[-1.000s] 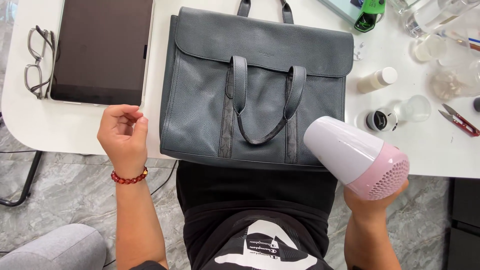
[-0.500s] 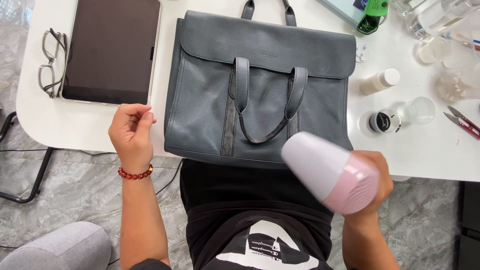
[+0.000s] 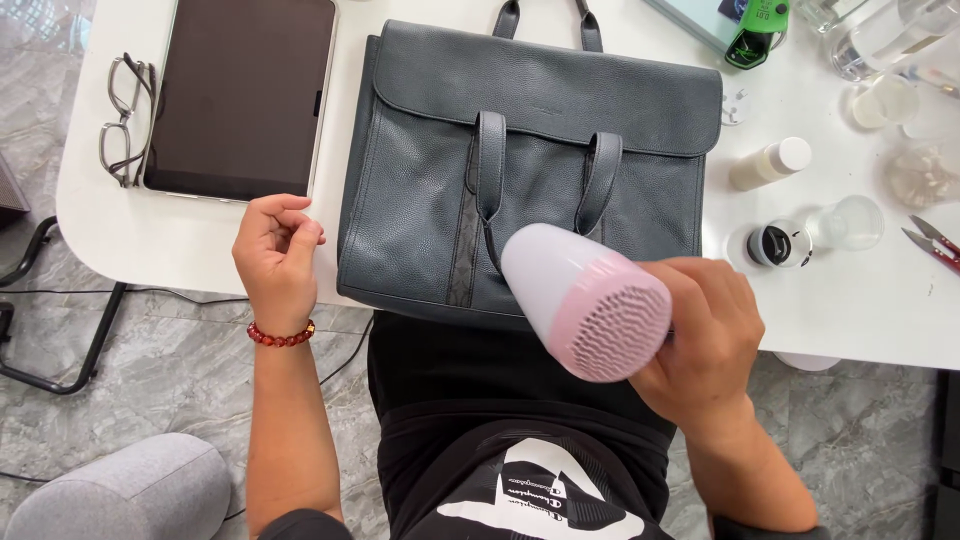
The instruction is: Apply edge paint to the handle of a leather bag and dry it with a hair dryer.
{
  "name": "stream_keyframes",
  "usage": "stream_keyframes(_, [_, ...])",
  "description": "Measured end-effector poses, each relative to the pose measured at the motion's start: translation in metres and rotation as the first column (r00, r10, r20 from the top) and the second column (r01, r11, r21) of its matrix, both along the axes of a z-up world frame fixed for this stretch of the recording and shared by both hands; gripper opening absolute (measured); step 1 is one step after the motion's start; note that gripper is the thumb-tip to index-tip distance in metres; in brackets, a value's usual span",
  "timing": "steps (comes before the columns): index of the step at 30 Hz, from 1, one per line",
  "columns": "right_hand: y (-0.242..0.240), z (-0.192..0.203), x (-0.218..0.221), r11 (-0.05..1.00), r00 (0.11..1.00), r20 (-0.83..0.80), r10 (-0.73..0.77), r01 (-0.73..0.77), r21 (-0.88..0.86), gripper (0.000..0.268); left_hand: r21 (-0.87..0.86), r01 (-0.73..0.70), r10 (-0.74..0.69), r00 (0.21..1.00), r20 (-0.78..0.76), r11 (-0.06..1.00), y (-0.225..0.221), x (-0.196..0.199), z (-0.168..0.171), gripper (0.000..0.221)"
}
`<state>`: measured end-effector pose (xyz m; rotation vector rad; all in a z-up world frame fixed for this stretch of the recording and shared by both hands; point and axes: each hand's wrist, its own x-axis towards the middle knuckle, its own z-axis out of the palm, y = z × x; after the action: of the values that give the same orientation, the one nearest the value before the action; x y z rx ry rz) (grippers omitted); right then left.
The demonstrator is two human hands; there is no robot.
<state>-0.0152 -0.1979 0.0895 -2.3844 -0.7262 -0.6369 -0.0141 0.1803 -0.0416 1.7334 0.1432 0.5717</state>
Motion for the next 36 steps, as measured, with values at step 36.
stream_keyframes(36, [-0.030, 0.014, 0.017, 0.998, 0.997, -0.050, -0.059, 0.060, 0.008, 0.027, -0.123, 0.364, -0.384, 0.869, -0.311, 0.923, -0.111, 0.056, 0.094, 0.047])
